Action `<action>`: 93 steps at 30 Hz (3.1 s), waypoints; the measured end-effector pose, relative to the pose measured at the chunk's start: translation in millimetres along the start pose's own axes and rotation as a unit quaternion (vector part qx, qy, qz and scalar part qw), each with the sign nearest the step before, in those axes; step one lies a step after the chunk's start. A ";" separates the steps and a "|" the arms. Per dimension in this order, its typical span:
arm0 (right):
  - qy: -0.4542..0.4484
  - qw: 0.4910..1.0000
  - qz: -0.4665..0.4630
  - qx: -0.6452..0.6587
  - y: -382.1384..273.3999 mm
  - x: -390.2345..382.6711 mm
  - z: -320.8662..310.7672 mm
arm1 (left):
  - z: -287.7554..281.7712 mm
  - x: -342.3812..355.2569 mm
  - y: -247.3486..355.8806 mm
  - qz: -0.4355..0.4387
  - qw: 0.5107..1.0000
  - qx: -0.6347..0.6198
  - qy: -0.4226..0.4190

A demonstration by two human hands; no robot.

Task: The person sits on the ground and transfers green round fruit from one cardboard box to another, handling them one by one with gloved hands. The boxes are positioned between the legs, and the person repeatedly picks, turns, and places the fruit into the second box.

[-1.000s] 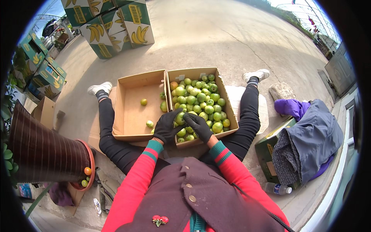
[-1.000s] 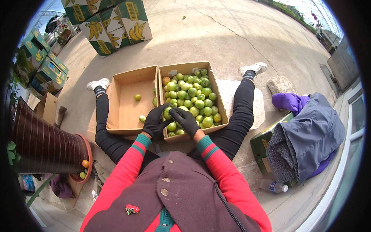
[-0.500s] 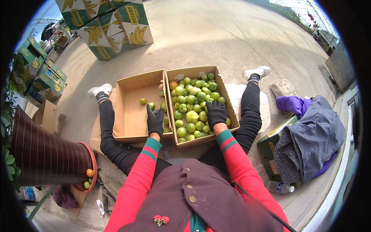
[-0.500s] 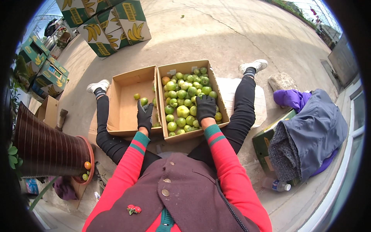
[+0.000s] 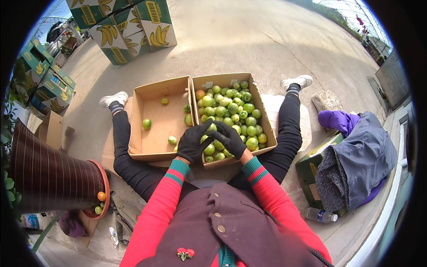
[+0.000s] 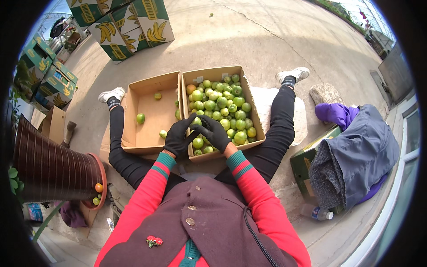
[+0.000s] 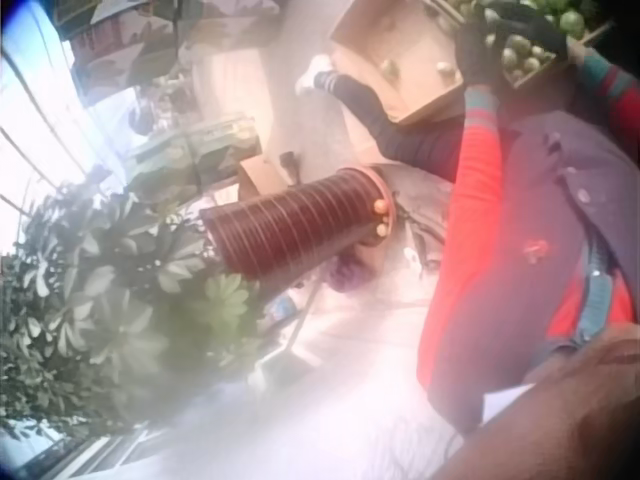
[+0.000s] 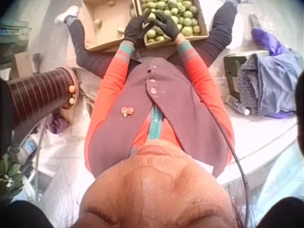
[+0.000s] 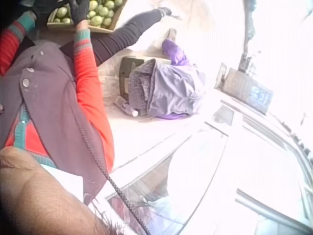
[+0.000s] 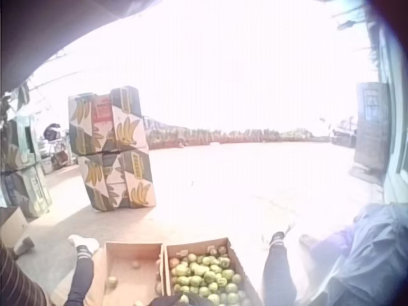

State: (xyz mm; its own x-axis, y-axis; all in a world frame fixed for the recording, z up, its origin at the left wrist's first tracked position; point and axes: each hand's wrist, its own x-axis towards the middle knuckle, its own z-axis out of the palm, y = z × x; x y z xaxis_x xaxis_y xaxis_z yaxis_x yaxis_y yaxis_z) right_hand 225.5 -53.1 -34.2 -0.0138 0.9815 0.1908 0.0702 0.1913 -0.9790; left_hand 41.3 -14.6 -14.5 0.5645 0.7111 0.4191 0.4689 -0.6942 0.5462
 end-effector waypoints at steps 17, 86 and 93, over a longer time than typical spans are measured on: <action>0.090 0.691 0.239 -0.676 -2.3 -5.8 -76.4 | 11.6 0.9 -39.6 -0.379 0.839 -0.276 0.277; 0.072 0.734 0.245 -0.630 7.9 4.1 -80.6 | 13.2 -5.0 -77.2 -0.379 0.741 -0.468 0.299; 0.110 0.771 0.230 -0.583 1.1 5.5 -89.7 | 15.1 -2.0 -52.4 -0.348 0.841 -0.326 0.257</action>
State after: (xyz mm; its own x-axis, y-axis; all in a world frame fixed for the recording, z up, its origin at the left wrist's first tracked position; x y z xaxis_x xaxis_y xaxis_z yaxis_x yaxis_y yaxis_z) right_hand 314.9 -47.4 -27.8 0.4405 0.8975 -0.0235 0.8688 -0.4327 -0.2407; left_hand 25.8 18.6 -54.9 -0.1389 0.9903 0.0000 -0.0014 -0.0002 1.0000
